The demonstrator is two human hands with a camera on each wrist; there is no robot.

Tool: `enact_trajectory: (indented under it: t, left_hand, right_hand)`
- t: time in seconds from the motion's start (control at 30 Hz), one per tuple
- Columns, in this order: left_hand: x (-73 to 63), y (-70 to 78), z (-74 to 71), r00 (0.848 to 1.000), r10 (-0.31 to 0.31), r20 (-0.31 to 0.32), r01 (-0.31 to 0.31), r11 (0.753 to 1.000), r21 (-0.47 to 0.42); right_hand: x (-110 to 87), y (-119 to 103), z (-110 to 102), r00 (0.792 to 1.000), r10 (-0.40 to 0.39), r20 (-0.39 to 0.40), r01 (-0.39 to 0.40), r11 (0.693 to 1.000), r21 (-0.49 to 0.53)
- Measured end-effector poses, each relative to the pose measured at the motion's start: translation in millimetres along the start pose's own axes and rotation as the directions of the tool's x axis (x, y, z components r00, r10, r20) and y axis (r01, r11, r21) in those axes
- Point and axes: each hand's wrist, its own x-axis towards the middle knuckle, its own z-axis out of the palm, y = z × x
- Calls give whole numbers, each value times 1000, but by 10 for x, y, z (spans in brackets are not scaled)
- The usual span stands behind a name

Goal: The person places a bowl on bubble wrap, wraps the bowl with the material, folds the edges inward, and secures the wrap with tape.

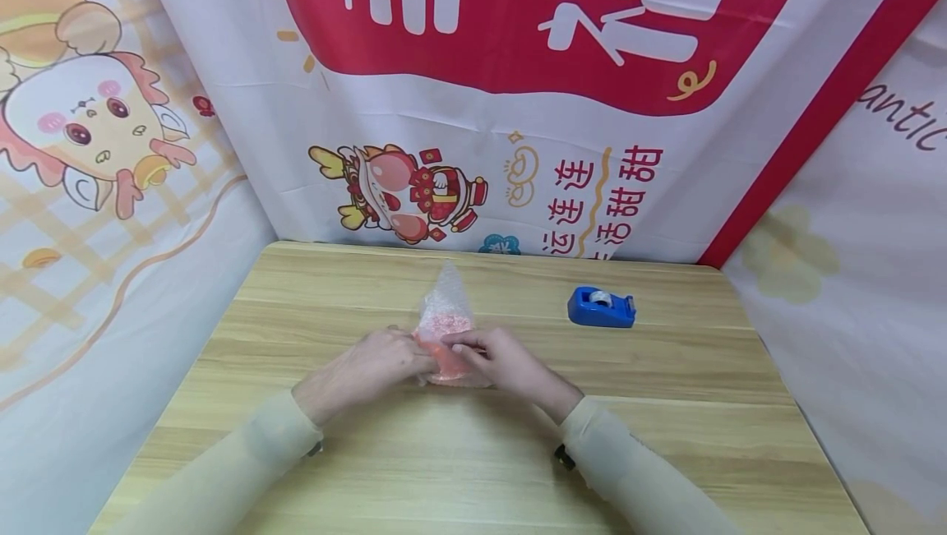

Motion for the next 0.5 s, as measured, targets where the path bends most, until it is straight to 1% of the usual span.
enact_trajectory:
  t: [0.13,0.27,0.4,0.5]
  left_hand:
    - [-23,-7,1,1000,5,-29,-5,1000,-8]
    - [-35,-9,-1,999,12,-48,-13,1000,-18]
    - [-44,-16,-19,999,11,-51,-12,1000,-19]
    - [-55,-36,-38,998,0,-66,-3,999,-45]
  right_hand:
    - [-34,-52,42,997,-48,55,52,995,-84]
    - [-64,-100,95,993,-58,102,76,980,-184]
    - [-71,-122,122,992,-55,116,84,962,-260]
    - [-69,-118,127,991,-63,117,95,951,-294]
